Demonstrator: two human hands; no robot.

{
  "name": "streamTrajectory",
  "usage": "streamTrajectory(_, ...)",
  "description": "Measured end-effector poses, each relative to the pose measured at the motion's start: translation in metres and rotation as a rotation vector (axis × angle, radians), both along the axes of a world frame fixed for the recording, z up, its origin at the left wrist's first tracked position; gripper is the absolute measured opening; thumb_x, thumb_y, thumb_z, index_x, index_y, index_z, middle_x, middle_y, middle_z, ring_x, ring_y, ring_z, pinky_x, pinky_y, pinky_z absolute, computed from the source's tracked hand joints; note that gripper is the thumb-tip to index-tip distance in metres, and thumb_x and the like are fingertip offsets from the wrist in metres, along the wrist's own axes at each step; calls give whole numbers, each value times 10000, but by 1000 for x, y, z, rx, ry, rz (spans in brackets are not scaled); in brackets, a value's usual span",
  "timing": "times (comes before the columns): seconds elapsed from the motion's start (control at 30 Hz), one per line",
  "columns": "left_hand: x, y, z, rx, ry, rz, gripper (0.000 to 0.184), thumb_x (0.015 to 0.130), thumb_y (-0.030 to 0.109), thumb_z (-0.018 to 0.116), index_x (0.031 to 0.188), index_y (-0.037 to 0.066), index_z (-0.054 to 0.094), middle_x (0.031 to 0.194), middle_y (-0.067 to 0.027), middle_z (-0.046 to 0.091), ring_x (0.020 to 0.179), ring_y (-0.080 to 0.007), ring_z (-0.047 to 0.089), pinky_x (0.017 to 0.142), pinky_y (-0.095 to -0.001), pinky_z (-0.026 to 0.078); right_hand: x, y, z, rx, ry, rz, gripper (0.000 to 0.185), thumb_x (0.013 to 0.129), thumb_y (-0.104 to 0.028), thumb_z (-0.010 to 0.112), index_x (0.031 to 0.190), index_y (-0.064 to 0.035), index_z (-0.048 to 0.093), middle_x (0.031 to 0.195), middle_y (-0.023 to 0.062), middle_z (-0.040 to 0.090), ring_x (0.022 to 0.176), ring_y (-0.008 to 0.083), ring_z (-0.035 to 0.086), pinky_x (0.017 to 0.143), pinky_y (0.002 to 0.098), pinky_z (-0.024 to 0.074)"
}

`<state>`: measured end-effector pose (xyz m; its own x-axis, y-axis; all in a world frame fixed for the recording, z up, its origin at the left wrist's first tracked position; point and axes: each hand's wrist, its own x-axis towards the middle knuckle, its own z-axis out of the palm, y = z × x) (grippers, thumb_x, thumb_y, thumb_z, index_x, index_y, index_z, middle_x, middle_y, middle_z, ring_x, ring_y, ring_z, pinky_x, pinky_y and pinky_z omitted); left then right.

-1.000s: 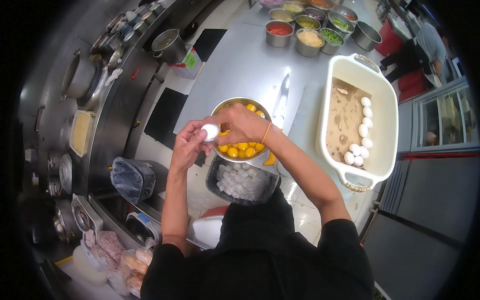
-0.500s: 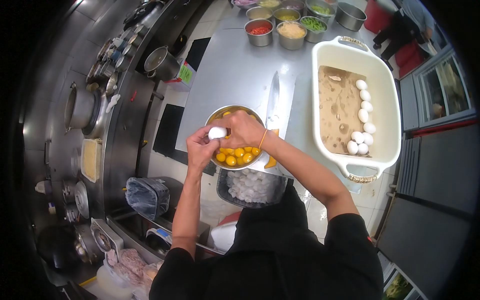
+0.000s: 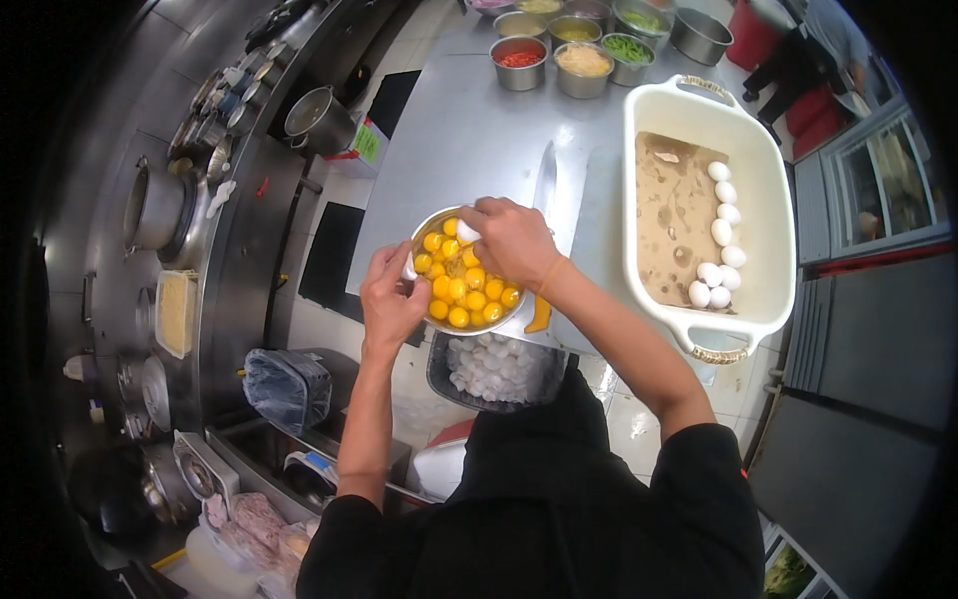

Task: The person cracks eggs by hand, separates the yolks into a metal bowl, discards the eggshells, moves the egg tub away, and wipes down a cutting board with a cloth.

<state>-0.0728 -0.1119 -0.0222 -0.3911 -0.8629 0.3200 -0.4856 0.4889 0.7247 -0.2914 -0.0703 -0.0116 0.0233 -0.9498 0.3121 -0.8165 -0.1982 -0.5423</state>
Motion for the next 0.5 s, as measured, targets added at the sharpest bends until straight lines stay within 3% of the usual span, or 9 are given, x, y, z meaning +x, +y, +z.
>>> streamTrajectory(0.13,41,30,13,153,79,79,434,779,42,749,1197,-33,662,891,-40,596,653,-60,491,537,-210,392,25,53,7,69,-328,-62,428,718,-243,776,1101,-68,699,915,150,700,778,324,686,697,397,560)
streamTrajectory(0.23,77,70,-9,354,137,142,417,746,113,788,1128,-21,690,834,-74,609,565,-99,472,527,-254,411,61,102,-6,212,-514,-64,416,703,-321,831,1010,-57,737,830,151,706,708,323,686,658,378,557)
streamTrajectory(0.33,107,103,-50,593,-94,138,450,735,156,777,1144,-8,684,931,-120,646,683,-191,599,640,-323,502,99,133,-33,356,-367,-84,479,695,-383,846,1013,-44,729,832,161,708,741,337,687,675,402,549)
streamTrajectory(0.43,114,122,-76,546,-382,119,506,726,189,747,1189,4,663,1086,-183,651,930,-328,656,840,-414,524,120,147,-55,509,-346,-78,465,726,-362,824,1040,-37,715,989,182,683,950,375,658,792,421,533)
streamTrajectory(0.47,117,127,-88,524,-398,103,533,721,181,716,1222,12,644,1228,-215,615,1123,-411,592,985,-463,467,120,154,-52,419,-338,-98,439,732,-335,821,1035,-38,709,1039,183,667,1000,375,638,817,422,524)
streamTrajectory(0.5,120,130,-93,477,-365,85,534,720,184,718,1221,14,647,1230,-218,613,1116,-418,592,980,-460,468,118,159,-47,319,-328,-119,412,739,-308,818,1030,-40,704,1090,184,652,1050,374,618,843,424,515)
